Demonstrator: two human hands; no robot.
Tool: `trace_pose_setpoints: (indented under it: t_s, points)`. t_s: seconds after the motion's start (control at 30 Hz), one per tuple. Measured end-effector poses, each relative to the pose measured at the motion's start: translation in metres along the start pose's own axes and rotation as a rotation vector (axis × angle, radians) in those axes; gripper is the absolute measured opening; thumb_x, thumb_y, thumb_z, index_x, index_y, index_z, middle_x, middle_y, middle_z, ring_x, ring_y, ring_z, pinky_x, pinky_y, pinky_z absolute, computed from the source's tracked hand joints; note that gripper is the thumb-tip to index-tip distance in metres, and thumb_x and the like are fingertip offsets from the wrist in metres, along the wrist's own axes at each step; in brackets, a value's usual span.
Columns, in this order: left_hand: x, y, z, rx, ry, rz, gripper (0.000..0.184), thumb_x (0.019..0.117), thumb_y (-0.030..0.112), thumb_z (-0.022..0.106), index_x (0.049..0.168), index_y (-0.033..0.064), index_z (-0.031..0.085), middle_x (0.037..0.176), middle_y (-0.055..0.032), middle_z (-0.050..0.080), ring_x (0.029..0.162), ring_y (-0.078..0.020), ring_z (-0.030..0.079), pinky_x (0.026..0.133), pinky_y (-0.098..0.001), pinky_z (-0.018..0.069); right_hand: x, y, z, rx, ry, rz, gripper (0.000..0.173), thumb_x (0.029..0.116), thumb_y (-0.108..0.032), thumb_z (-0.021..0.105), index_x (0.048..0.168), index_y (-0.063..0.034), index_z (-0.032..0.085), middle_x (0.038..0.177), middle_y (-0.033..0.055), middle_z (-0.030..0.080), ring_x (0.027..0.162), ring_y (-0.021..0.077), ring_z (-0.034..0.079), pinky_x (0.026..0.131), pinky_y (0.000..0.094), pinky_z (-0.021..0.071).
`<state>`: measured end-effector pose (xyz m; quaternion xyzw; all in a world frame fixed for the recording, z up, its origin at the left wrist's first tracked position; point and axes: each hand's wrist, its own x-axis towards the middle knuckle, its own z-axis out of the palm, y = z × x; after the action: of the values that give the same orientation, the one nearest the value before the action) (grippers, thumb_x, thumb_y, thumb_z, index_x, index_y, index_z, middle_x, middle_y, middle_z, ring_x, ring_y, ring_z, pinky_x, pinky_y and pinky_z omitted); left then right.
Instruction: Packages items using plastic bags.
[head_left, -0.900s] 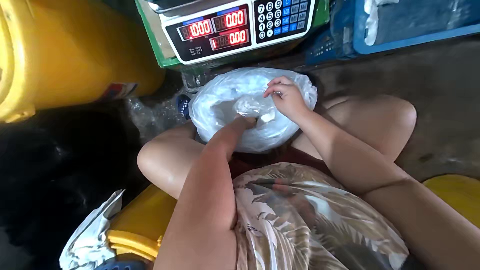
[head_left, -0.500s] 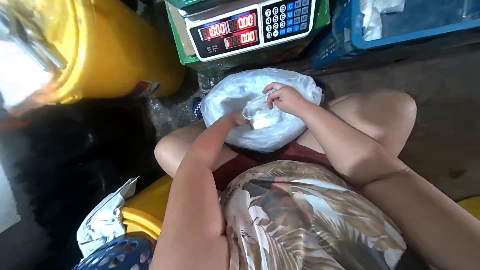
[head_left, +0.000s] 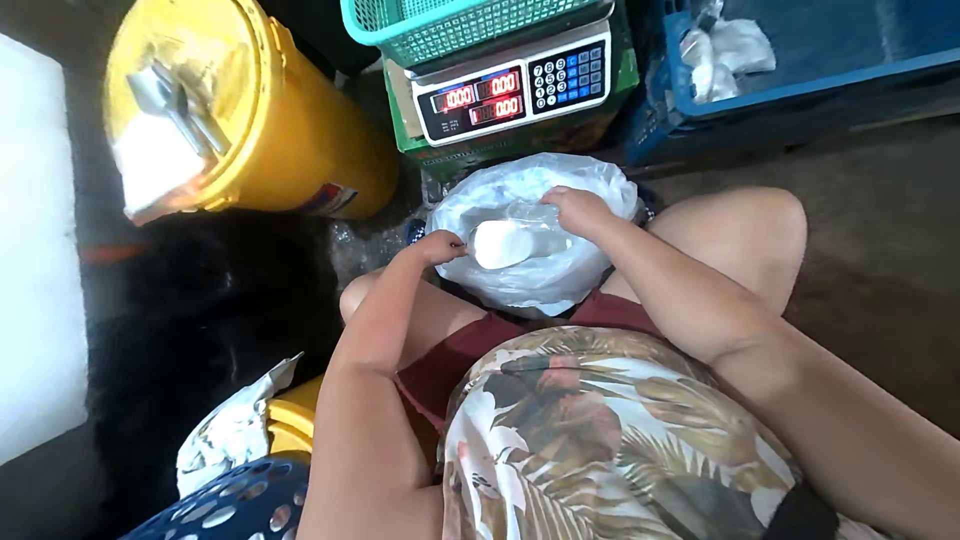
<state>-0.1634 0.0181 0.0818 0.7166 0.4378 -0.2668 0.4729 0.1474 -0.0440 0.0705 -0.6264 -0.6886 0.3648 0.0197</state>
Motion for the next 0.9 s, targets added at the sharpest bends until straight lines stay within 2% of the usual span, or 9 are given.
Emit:
trace_pose_setpoints:
  t_s: [0.13, 0.3, 0.4, 0.57, 0.7, 0.9]
  points:
    - [-0.014, -0.010, 0.000, -0.053, 0.026, -0.024, 0.037, 0.1098, 0.024, 0.051, 0.119, -0.0095, 0.066, 0.099, -0.0248, 0.066, 0.090, -0.0326, 0.062, 0.091, -0.0507, 0.0495, -0.001, 0.003, 0.004, -0.081, -0.037, 0.007, 0.059, 0.0845, 0.015, 0.061, 0.139, -0.0077, 0.062, 0.151, 0.0115, 0.053, 0.121, 0.0444, 0.062, 0.094, 0.0686, 0.0499]
    - [-0.030, -0.012, -0.003, -0.157, 0.067, -0.054, 0.033, 0.1103, 0.021, 0.049, 0.118, -0.0055, 0.066, 0.086, -0.0133, 0.061, 0.073, -0.0190, 0.053, 0.075, -0.0383, 0.0481, -0.004, 0.001, 0.006, -0.160, -0.085, 0.044, 0.063, 0.0848, 0.012, 0.066, 0.144, -0.0086, 0.058, 0.157, 0.0092, 0.047, 0.119, 0.0447, 0.063, 0.092, 0.0675, 0.0517]
    - [-0.037, -0.006, -0.004, -0.221, 0.095, -0.078, 0.031, 0.1102, 0.021, 0.050, 0.119, -0.0035, 0.066, 0.080, -0.0076, 0.057, 0.065, -0.0126, 0.047, 0.064, -0.0298, 0.0432, -0.005, 0.000, 0.010, -0.169, -0.078, 0.046, 0.067, 0.0823, 0.012, 0.069, 0.146, -0.0072, 0.055, 0.159, 0.0109, 0.044, 0.117, 0.0461, 0.063, 0.089, 0.0674, 0.0527]
    - [-0.039, 0.014, -0.003, -0.243, 0.087, -0.050, 0.029, 0.1097, 0.021, 0.051, 0.118, -0.0007, 0.068, 0.077, -0.0043, 0.057, 0.063, -0.0103, 0.046, 0.061, -0.0280, 0.0417, -0.004, -0.002, 0.018, -0.167, -0.085, 0.033, 0.073, 0.0793, 0.009, 0.074, 0.147, -0.0040, 0.052, 0.161, 0.0143, 0.040, 0.120, 0.0465, 0.061, 0.090, 0.0661, 0.0527]
    - [-0.035, 0.028, -0.004, -0.221, 0.061, 0.002, 0.028, 0.1093, 0.022, 0.052, 0.115, 0.0002, 0.069, 0.073, -0.0018, 0.054, 0.059, -0.0085, 0.044, 0.058, -0.0260, 0.0397, -0.004, 0.000, 0.019, -0.144, -0.080, 0.025, 0.067, 0.0797, 0.009, 0.074, 0.143, -0.0010, 0.055, 0.160, 0.0151, 0.041, 0.118, 0.0471, 0.062, 0.090, 0.0665, 0.0527]
    - [-0.038, 0.025, -0.004, -0.262, 0.061, -0.006, 0.027, 0.1094, 0.018, 0.051, 0.116, -0.0015, 0.068, 0.072, -0.0025, 0.055, 0.058, -0.0079, 0.044, 0.056, -0.0250, 0.0397, -0.006, 0.003, 0.019, -0.134, -0.060, 0.023, 0.073, 0.0786, 0.012, 0.072, 0.147, -0.0051, 0.053, 0.159, 0.0148, 0.042, 0.120, 0.0478, 0.061, 0.090, 0.0685, 0.0519]
